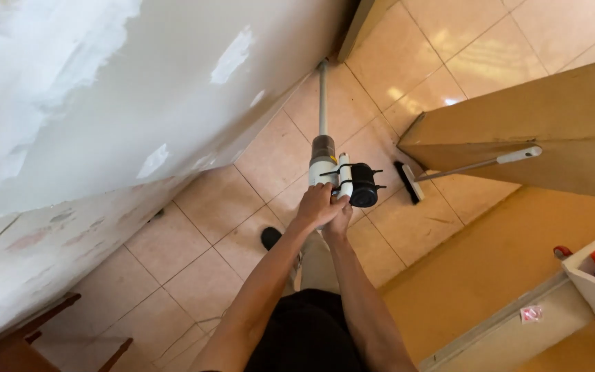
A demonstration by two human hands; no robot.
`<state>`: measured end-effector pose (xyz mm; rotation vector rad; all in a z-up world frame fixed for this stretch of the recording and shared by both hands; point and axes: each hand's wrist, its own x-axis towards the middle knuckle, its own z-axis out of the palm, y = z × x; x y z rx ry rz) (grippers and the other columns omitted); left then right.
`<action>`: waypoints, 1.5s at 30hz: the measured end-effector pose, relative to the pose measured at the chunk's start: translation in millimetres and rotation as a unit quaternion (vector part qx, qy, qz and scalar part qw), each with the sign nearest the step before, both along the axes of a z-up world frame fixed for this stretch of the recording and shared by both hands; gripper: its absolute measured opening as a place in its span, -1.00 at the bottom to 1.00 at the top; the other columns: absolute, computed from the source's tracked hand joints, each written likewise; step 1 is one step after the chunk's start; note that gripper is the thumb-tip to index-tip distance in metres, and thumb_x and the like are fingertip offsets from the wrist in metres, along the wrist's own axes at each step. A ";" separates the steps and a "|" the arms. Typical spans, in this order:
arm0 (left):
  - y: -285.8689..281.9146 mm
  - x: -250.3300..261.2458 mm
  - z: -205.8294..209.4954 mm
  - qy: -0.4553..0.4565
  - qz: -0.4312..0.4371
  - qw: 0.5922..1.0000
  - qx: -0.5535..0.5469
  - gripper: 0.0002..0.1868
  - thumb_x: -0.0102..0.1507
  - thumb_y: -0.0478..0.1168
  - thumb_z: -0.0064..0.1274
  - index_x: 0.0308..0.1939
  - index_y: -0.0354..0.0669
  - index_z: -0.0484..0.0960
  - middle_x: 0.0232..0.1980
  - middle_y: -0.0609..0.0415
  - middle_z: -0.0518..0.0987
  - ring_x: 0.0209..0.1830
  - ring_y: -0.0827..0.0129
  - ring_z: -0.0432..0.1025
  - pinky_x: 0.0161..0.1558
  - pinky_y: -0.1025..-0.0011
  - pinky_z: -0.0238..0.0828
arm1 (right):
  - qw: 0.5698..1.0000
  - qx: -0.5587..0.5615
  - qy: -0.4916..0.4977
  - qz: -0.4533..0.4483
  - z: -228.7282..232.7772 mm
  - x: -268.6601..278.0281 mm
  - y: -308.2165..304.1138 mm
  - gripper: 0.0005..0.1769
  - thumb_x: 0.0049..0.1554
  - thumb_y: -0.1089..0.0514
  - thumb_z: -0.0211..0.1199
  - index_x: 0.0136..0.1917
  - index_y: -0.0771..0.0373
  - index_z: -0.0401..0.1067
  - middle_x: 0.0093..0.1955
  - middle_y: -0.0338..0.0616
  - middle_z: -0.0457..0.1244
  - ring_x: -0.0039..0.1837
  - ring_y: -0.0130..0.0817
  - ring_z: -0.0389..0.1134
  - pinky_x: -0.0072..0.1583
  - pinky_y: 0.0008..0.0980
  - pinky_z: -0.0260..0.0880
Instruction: The recorder is assembling and connecting the various components of a cordless vacuum cleaner.
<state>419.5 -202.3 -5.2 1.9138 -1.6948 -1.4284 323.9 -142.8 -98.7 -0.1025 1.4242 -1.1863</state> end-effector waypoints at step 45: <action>266.1 156.7 -4.3 -0.002 -0.083 0.988 0.131 -0.25 0.20 0.33 0.12 -0.07 -0.42 0.51 -0.17 -0.25 0.62 -0.20 -0.01 0.59 -0.19 0.14 0.57 | 0.971 0.052 -0.217 0.084 51.8 173.7 275.8 -0.21 0.30 -0.29 -0.34 0.51 0.34 0.05 0.31 0.31 0.19 0.35 0.22 0.28 0.30 0.21 0.33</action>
